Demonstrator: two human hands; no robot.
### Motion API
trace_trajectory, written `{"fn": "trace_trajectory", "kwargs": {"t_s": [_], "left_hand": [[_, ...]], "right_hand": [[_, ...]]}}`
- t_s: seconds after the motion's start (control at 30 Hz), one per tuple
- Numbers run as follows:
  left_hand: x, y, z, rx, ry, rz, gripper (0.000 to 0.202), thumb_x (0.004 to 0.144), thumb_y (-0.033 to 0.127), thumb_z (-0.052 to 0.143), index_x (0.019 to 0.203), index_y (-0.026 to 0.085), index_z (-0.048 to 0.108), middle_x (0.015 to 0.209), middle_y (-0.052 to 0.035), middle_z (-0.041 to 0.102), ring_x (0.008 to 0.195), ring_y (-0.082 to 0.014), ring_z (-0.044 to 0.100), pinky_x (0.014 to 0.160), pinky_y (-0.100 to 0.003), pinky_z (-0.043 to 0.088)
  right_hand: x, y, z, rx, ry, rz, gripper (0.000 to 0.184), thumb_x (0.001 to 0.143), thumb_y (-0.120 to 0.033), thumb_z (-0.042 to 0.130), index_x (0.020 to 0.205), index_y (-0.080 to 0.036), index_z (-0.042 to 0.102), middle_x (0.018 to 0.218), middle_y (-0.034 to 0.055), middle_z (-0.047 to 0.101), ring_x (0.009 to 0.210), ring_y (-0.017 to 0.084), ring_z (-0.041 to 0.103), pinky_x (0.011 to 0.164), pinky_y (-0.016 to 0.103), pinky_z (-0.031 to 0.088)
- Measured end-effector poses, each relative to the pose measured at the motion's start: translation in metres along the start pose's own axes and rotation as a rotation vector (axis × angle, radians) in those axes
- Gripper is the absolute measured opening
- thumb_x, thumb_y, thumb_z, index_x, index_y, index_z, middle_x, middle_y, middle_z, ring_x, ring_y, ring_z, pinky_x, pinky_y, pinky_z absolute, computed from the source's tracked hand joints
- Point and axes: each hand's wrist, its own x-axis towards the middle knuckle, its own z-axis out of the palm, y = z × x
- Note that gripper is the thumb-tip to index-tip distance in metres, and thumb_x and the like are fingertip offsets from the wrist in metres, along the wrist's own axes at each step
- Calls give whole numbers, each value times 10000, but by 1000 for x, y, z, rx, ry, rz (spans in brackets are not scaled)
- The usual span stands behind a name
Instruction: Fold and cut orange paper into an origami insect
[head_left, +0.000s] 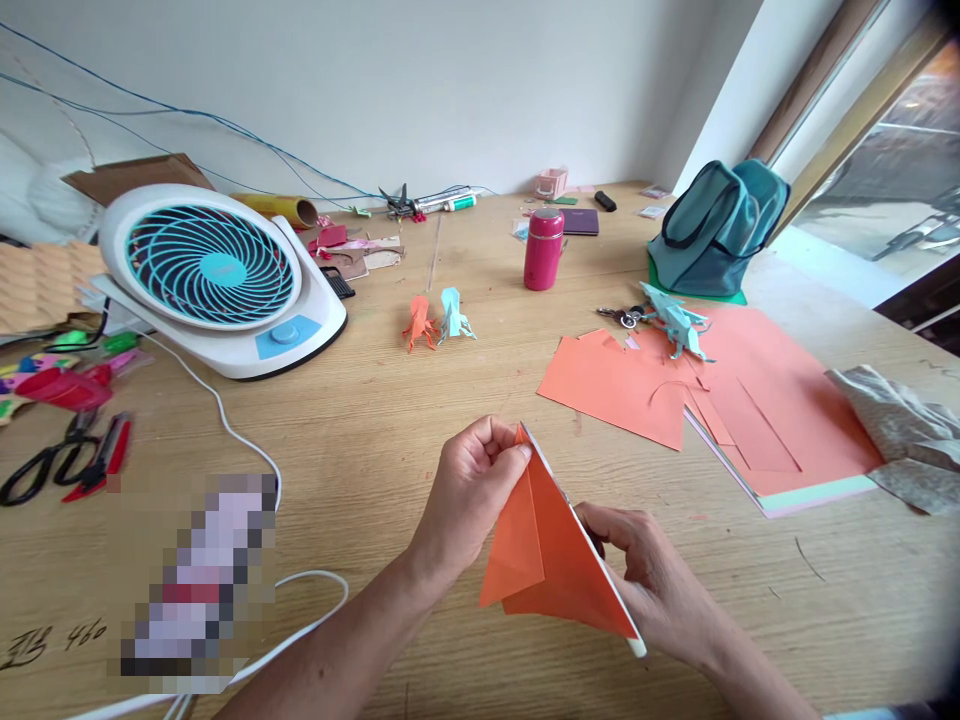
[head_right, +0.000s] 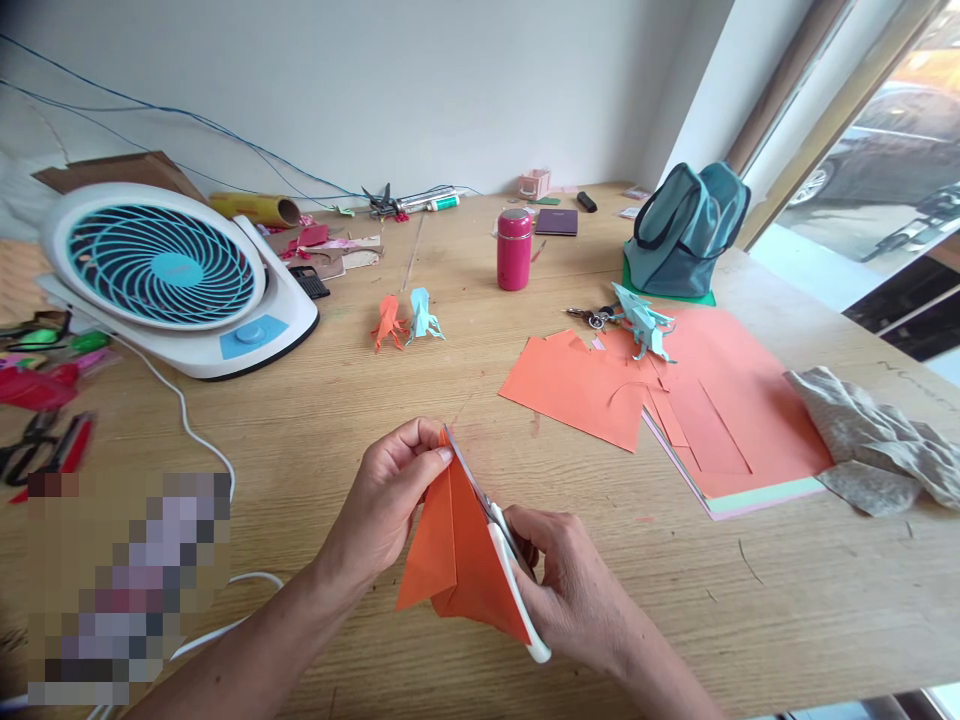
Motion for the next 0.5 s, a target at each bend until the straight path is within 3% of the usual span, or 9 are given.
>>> {"fn": "trace_trajectory", "kwargs": {"t_s": [0.1,0.37,0.5], "left_hand": [[0,0,0,13,15,0,143,798,250,617,712,180,528,653,34,561,568,-80,493,554,-202,395],[1,2,1,14,33,-8,182,779,278,641,699,180,509,623,56,504,536,-62,431,536,-192,366],[1,1,0,-11,30,-23,198,788,295,653,713,183,508,632,57,496,545,-64,426,531,-190,351]], "right_hand": [[0,2,0,45,-55,15,275,898,-328,613,707,-179,485,672,-46,412,641,105,331,602,246,309],[0,4,4,51,-34,29,308,882,-354,627,683,-186,462,655,-46,393,627,106,309,574,254,276],[0,4,2,-9,20,24,331,928,-392,541,676,-202,441,643,-34,412,611,116,335,554,254,289]]}}
